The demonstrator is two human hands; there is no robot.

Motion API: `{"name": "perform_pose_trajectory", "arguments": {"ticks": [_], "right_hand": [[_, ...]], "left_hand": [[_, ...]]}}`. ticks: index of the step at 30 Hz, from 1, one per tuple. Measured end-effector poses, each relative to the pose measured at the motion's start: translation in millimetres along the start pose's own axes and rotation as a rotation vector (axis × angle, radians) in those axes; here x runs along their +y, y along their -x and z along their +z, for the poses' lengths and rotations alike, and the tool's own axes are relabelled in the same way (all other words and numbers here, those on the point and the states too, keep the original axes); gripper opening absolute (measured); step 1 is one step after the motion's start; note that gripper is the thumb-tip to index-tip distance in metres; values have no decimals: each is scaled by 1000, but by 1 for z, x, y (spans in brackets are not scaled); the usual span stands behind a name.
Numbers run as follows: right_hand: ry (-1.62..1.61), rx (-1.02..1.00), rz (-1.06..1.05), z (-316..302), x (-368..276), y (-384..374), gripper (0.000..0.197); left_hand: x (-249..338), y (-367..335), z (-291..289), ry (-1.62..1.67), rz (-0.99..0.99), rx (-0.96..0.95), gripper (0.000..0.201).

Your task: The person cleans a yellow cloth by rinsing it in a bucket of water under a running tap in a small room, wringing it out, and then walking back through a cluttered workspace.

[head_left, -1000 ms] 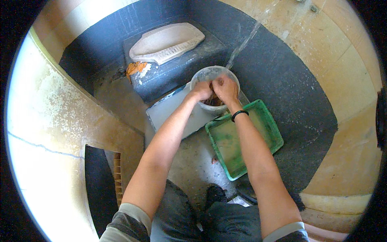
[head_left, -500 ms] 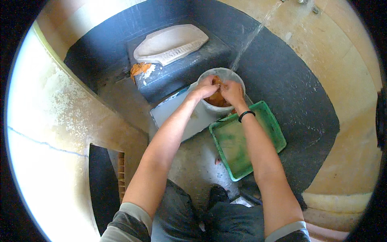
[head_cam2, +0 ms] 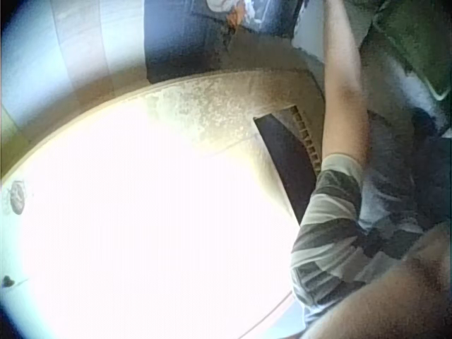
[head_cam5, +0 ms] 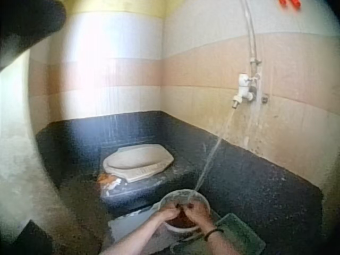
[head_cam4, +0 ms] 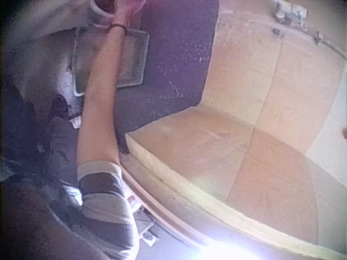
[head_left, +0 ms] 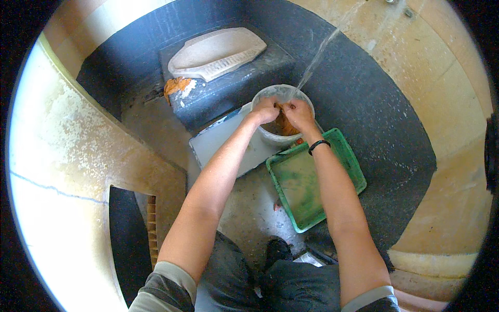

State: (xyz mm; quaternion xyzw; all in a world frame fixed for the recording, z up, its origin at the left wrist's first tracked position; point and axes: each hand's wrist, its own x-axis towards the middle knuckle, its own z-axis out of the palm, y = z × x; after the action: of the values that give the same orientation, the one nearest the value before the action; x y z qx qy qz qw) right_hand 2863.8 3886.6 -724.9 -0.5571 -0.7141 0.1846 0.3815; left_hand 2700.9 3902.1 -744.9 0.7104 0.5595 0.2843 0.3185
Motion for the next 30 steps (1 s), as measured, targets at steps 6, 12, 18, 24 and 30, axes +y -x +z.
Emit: {"name": "perform_pose_trajectory", "arguments": {"ticks": [6, 12, 18, 24, 30], "right_hand": [[35, 100, 101, -7, 5, -1, 30], [-12, 15, 38, -6, -21, 7, 33], [-21, -184, 49, -14, 11, -3, 42], [99, -151, 130, -24, -9, 1, 38], [59, -6, 73, -14, 6, 1, 36]], "left_hand": [[16, 14, 5, -140, -80, -40, 28], [14, 9, -5, -32, -161, 131, 31], [21, 9, -7, 620, -119, 143, 22], [26, 12, -10, -24, 98, 342, 20], [26, 10, -12, -293, 7, -264, 27]]}}
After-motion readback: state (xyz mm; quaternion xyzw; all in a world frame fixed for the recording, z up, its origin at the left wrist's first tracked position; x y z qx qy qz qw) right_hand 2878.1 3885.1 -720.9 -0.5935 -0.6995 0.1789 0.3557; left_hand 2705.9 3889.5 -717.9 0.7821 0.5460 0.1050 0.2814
